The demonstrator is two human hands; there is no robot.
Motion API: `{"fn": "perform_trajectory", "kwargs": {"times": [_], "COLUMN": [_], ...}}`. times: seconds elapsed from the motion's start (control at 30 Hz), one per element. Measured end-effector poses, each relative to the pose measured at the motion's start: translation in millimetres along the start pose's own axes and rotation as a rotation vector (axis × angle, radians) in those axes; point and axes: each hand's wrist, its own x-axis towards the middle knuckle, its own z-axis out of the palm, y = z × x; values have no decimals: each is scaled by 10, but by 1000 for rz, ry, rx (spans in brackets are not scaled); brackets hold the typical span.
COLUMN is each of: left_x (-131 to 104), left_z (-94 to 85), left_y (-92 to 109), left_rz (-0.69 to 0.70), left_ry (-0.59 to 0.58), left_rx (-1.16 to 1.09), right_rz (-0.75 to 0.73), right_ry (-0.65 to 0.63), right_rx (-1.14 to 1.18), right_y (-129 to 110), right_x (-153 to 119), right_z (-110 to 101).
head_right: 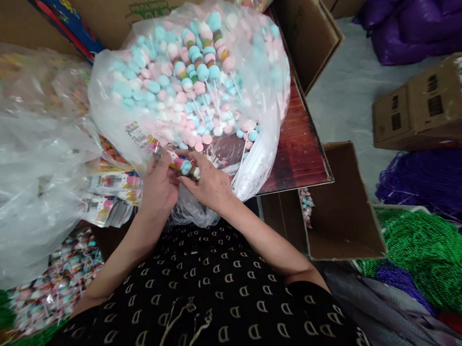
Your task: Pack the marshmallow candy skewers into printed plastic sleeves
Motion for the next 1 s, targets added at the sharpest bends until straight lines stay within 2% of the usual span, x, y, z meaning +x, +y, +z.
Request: {"fn": "perform_trajectory", "kwargs": {"times": [0.13, 0.23, 0.33, 0.43, 0.6, 0.77, 0.87, 1.0], "left_x": [8, 11, 5, -14, -49, -29, -13, -33], "left_z": [17, 16, 9, 12, 20, 14, 36, 66], "left_y": [-27, -33, -27, -23, -44, -68, -51, -33], "left_rz": [38, 60, 27, 12, -36, -40, -24, -30], "left_ry": [2, 0, 4, -22, -57, -14, -45, -59], "left_rx": [11, -19, -24, -14, -5, -22, -62, -75], "right_rz": [-65, -123, -167, -148, -123, -102, -33, -35], "right_ry": [80, 145, 118, 86, 106, 46, 0, 37], "right_rx": [-197, -244, -203, -157, -108, 110, 212, 158], "right_y": [4, 71, 131, 155, 139, 62, 27, 6], "right_x": [-14, -13, 1, 31, 64, 74, 87, 72], "right_z": [72, 114, 113, 93, 86, 17, -47, -56]}}
